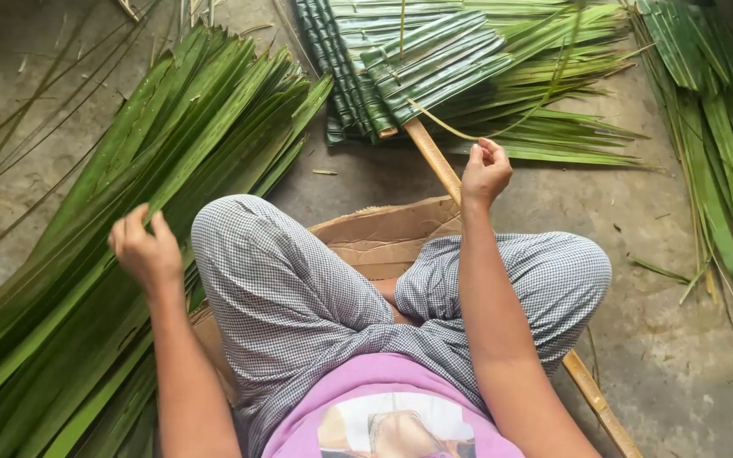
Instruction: Weaving individual palm leaves onto a wooden stick to create a thatched mat.
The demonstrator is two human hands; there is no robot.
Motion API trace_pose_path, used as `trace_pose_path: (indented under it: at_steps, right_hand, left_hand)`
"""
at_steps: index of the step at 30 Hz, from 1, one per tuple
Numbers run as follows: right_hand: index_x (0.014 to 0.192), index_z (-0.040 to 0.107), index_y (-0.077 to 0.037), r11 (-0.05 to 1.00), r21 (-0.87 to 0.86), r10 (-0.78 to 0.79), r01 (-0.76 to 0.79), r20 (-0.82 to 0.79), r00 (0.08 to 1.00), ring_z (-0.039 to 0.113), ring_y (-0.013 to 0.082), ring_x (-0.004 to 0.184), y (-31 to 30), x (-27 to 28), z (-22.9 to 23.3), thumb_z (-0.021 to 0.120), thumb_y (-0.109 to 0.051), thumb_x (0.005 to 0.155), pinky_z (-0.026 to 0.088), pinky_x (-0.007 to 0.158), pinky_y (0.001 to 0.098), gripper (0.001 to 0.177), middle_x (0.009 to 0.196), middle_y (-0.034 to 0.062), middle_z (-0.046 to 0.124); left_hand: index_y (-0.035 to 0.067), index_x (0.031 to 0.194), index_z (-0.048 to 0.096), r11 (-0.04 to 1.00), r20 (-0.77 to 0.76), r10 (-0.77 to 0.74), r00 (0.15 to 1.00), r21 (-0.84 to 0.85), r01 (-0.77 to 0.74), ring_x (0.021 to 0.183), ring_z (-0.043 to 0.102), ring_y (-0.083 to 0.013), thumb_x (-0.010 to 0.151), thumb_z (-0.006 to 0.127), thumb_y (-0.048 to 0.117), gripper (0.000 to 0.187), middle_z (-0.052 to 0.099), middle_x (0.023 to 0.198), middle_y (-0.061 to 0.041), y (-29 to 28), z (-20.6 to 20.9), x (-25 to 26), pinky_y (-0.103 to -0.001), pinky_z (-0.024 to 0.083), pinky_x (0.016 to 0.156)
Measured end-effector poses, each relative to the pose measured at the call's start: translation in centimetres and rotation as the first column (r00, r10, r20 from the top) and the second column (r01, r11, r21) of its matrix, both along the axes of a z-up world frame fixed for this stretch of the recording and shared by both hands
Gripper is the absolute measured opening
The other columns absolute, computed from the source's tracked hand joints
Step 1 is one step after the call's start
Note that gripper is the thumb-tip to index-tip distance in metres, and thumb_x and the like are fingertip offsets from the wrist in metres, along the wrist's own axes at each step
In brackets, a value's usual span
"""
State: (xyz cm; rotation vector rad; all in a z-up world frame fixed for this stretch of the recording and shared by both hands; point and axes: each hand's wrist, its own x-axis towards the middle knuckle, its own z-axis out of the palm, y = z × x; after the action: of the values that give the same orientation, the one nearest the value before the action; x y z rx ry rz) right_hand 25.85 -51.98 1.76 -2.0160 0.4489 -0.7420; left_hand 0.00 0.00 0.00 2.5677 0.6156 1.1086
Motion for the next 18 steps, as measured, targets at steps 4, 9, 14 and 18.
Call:
trace_pose_path:
  at_steps: [4, 9, 14, 18]
  right_hand:
    - [0.096, 0.082, -0.021, 0.998, -0.043, 0.041, -0.035, 0.152, 0.987, 0.069, 0.0122, 0.066, 2.5, -2.4, 2.5, 0.078, -0.012, 0.081, 0.056, 0.066, 0.0247, 0.018, 0.081, 0.0018, 0.072]
    - [0.094, 0.081, -0.019, 0.98, -0.111, 0.186, -0.163, 0.233, 0.955, 0.072, 0.0175, 0.072, 5.4, -5.3, 4.8, 0.077, -0.013, 0.089, 0.057, 0.07, 0.0263, 0.009, 0.08, 0.0021, 0.072]
    - [0.093, 0.081, -0.015, 0.94, -0.073, 0.341, -0.333, 0.203, 0.918, 0.07, 0.0176, 0.07, 7.8, -8.4, 4.9, 0.075, -0.014, 0.091, 0.055, 0.065, 0.0285, 0.006, 0.079, 0.0065, 0.072]
    - [0.092, 0.08, -0.017, 0.842, -0.175, 0.532, -0.51, 0.113, 0.839, 0.069, 0.021, 0.067, 9.8, -10.9, 3.7, 0.076, -0.012, 0.09, 0.054, 0.061, 0.03, 0.007, 0.077, 0.0054, 0.071]
  left_hand:
    - [0.005, 0.123, 0.074, 0.987, 0.01, 0.111, 0.994, 0.116, -0.112, 0.111, 0.06, -0.0342, 0.086, 0.09, 0.004, 0.04, 0.062, 0.116, -0.012, -1.4, -3.4, -4.0, -0.05, 0.044, 0.099]
    - [0.0, 0.125, 0.073, 0.954, 0.047, 0.061, 0.997, 0.291, -0.072, 0.119, 0.056, -0.0409, 0.087, 0.092, 0.017, 0.045, 0.059, 0.124, -0.02, -1.7, -3.1, -4.6, -0.057, 0.039, 0.104]
    - [0.003, 0.121, 0.075, 0.945, 0.013, 0.067, 0.998, 0.321, -0.068, 0.125, 0.051, -0.039, 0.082, 0.093, 0.015, 0.044, 0.059, 0.126, -0.018, -2.0, -1.0, -3.4, -0.057, 0.039, 0.104]
    - [0.009, 0.117, 0.077, 0.943, 0.004, 0.038, 0.999, 0.33, -0.037, 0.125, 0.049, -0.0372, 0.087, 0.09, 0.015, 0.034, 0.058, 0.126, -0.016, -0.5, -1.8, -1.7, -0.057, 0.037, 0.103]
